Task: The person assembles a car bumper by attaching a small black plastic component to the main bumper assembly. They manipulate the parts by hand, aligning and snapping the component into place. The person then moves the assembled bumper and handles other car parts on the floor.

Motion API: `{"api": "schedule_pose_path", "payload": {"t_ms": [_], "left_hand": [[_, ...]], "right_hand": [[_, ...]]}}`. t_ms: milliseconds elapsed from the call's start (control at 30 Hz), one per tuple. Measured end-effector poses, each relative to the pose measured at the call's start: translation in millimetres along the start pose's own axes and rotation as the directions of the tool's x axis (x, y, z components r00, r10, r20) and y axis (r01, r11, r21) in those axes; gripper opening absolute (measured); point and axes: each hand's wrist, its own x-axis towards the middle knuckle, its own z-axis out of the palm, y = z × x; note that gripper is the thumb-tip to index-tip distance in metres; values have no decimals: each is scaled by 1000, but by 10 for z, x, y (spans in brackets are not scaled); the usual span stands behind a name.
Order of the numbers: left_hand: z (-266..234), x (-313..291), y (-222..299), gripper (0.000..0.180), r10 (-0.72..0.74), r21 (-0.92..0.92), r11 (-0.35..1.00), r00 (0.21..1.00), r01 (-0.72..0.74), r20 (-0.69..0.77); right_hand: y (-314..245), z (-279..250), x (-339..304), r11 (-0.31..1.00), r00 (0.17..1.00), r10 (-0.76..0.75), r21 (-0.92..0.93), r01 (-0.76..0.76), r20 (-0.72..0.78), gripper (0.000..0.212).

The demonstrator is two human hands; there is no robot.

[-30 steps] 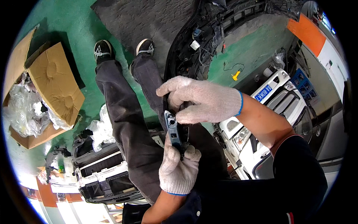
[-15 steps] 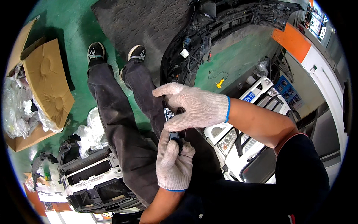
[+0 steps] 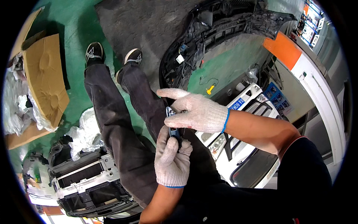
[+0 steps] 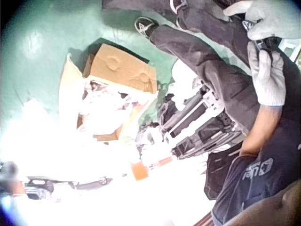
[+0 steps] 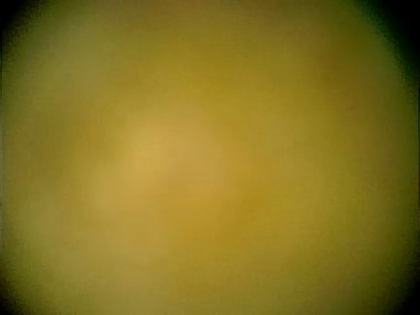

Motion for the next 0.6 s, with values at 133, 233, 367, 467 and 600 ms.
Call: {"api": "schedule_pose_path", "payload": {"t_ms": [133,233,367,467,600], "left_hand": [[12,4,24,55,-15,-50,999,1000,15,-12],[-30,35,38,55,-32,-84,996,999,35,37],[4,37,58,57,-31,-83,996,999,34,37],[58,1,93,58,-8,-65,998,1000,9,15],[15,4,139,61,-47,27,999,999,46,21]], "right_hand": [[-24,19,-5,995,998,56,78,-54,-16,41],[-53,51,-14,993,999,6,119,-1,-44,42],[-95,49,19,992,998,-25,122,32,-55,42],[-3,45,90,990,992,-86,103,96,-93,40],[102,90,124,975,969,-140,144,171,-203,43]]}}
